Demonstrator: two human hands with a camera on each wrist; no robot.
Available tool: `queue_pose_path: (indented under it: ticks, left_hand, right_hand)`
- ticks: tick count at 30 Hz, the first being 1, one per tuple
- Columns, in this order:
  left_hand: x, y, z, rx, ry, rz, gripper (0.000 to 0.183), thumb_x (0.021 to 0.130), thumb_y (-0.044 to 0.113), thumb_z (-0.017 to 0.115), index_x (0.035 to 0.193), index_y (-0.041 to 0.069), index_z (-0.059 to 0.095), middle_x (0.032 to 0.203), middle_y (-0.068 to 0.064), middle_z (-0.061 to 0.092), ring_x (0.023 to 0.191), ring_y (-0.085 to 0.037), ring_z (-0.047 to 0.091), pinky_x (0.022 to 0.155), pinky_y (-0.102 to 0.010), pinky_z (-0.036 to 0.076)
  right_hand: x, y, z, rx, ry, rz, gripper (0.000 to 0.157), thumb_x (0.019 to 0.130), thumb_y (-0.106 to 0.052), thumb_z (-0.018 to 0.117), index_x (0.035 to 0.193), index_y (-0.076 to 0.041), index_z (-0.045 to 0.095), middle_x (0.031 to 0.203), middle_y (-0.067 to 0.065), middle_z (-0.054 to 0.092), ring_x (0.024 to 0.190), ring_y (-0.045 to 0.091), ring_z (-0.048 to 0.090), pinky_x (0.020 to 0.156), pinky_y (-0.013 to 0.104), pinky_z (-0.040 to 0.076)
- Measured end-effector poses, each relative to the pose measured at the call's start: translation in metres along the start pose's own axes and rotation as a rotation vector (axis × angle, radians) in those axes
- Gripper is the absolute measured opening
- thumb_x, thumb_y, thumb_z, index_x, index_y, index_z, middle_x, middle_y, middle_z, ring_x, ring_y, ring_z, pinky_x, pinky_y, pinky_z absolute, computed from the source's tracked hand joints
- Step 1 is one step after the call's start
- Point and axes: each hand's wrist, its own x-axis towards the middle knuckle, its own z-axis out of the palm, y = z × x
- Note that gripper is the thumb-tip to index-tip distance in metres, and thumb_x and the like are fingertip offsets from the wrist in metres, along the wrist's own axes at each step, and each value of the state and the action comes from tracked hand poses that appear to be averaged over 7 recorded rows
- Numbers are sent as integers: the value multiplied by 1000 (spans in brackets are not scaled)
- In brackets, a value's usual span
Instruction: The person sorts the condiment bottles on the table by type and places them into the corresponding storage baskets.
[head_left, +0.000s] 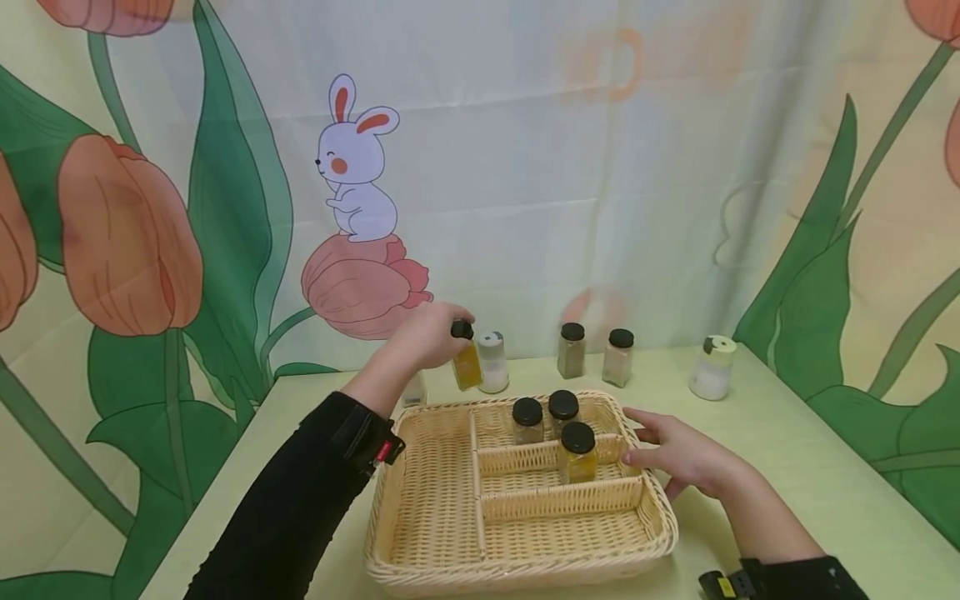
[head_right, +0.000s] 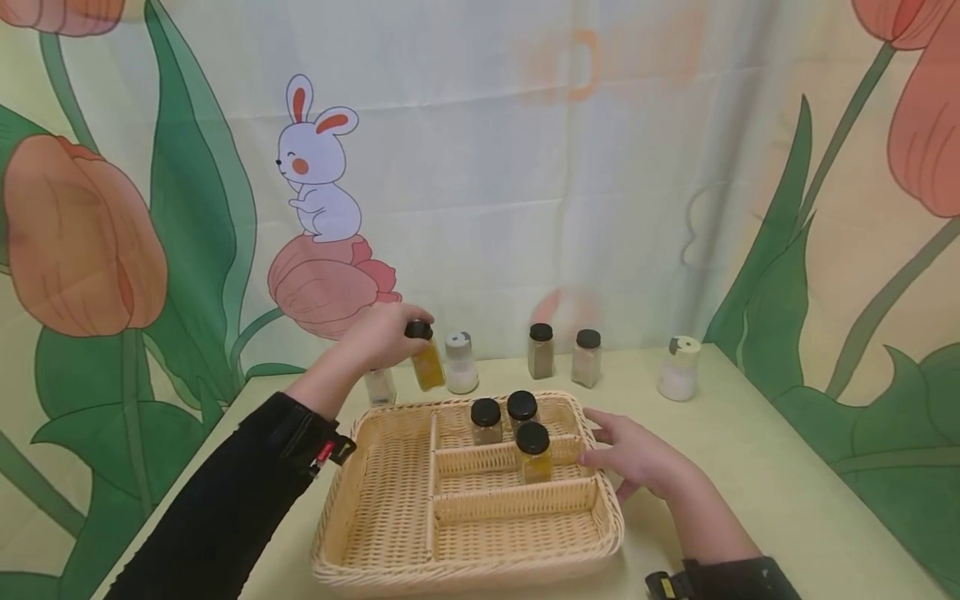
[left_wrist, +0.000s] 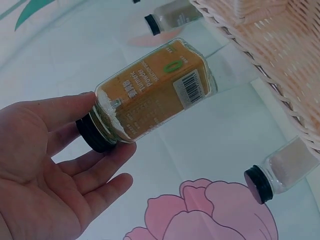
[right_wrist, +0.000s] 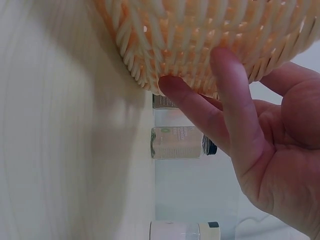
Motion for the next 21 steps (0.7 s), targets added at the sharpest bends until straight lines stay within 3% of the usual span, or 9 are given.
queue_pose_path:
  ticks: [21]
  left_hand:
    - [-28,27,-13,-5,-29,136,37,95,16,70,131,13,69,126,-7,68,101,-22,64,83,-36,56]
  right_hand:
    - [1,1,-1,2,-4,-9,88,94,-18,74,162,-3,19,155,38,29,114,37,64,56,52,60]
